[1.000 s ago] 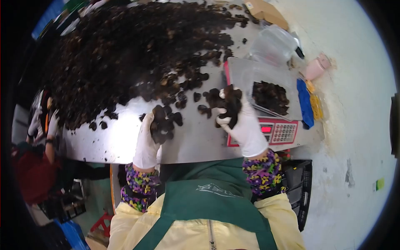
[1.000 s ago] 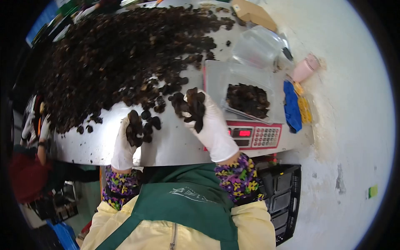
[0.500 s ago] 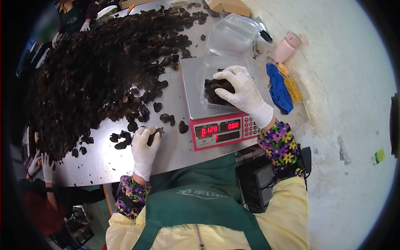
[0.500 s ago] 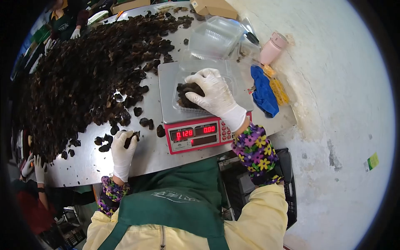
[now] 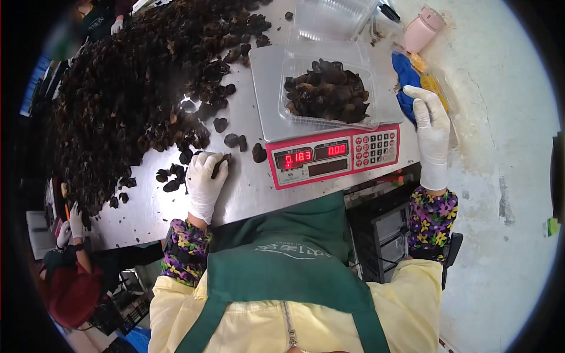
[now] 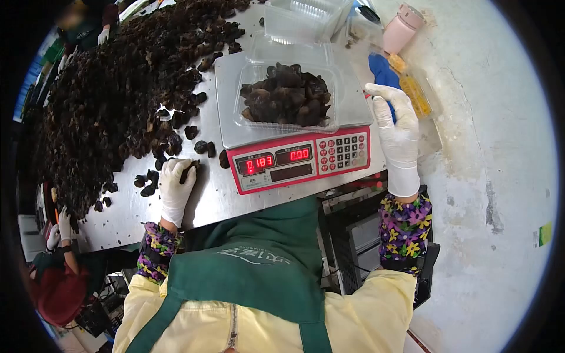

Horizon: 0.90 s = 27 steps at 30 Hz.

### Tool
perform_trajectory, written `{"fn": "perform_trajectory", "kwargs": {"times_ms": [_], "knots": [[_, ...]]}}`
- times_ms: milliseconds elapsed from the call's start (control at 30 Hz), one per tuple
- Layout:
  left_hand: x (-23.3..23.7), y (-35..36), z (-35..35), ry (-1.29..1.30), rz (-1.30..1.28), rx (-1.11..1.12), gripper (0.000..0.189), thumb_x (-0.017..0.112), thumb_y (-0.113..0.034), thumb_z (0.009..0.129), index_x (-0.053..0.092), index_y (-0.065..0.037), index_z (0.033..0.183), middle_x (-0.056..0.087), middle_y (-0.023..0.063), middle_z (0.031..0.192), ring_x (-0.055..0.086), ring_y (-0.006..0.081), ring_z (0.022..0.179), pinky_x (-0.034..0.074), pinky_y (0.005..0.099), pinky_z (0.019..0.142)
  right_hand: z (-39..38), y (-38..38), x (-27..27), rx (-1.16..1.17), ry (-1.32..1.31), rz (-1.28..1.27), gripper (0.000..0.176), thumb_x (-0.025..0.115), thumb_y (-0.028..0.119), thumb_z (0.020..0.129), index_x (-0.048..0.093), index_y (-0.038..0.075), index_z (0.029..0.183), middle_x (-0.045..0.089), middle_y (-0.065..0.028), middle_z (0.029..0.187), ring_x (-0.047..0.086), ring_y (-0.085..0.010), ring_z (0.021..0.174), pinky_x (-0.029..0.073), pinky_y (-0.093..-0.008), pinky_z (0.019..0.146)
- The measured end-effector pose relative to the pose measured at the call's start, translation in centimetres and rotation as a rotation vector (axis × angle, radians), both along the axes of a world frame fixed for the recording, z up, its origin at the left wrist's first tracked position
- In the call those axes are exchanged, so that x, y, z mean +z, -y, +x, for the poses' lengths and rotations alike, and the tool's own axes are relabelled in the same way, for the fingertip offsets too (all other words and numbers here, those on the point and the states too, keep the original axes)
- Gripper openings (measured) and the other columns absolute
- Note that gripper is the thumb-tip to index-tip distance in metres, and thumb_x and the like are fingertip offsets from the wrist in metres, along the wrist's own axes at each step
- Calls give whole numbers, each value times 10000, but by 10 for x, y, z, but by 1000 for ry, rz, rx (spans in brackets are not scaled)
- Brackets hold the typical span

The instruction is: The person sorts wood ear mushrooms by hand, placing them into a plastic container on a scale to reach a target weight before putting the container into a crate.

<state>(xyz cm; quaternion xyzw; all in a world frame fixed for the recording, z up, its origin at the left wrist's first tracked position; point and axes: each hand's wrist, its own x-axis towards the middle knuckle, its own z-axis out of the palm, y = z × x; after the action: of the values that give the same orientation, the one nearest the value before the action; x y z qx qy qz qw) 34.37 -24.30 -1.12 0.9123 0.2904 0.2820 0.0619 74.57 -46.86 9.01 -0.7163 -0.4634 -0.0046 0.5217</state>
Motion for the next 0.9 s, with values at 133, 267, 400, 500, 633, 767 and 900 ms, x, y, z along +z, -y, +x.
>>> {"fn": "perform_trajectory", "kwargs": {"times_ms": [133,267,400,500,633,767,900], "knots": [[12,6,2,49,91,49,257,763,-94,777,670,-118,1016,650,45,956,606,272,882,499,400,776,4,3,-4,3,-77,1,225,586,150,1018,698,20,1164,703,-58,1127,630,-168,1061,464,-314,975],[-5,9,-7,-132,-42,-13,345,773,-145,785,662,-108,1110,645,74,1073,594,308,1048,482,427,887,5,-20,6,-13,-469,1,303,543,261,1052,686,51,1218,688,-39,1195,618,-154,1104,465,-297,973],[21,20,-1,-256,24,59,531,801,-283,739,651,-141,1228,584,93,1304,443,363,1326,304,536,1108,24,-55,-3,117,-851,42,403,546,340,1043,621,71,1335,630,-69,1344,597,-188,1179,472,-359,998],[37,27,-3,-247,-4,66,561,810,-292,729,648,-137,1243,573,106,1328,412,377,1356,285,528,1136,30,-75,-2,90,-974,42,398,547,346,1044,626,90,1338,635,-63,1337,599,-179,1166,474,-353,986],[51,27,4,-170,11,37,529,807,-233,751,653,-122,1245,581,115,1326,435,388,1337,317,536,1117,19,-81,6,105,-840,-15,397,534,352,1049,630,97,1338,648,-48,1316,599,-165,1161,463,-338,995],[86,17,59,144,-90,-88,434,768,-117,802,676,-126,1226,623,119,1222,603,335,1104,479,424,948,14,-77,2,145,-732,-10,313,564,378,1038,699,161,1218,680,49,1199,592,-100,1097,458,-294,960],[133,15,144,206,-162,-291,441,737,-72,830,665,-108,1264,637,154,1195,627,348,1086,513,402,925,8,-67,7,153,-678,-15,318,552,368,1043,698,146,1217,679,39,1213,590,-106,1134,456,-299,971]]}}
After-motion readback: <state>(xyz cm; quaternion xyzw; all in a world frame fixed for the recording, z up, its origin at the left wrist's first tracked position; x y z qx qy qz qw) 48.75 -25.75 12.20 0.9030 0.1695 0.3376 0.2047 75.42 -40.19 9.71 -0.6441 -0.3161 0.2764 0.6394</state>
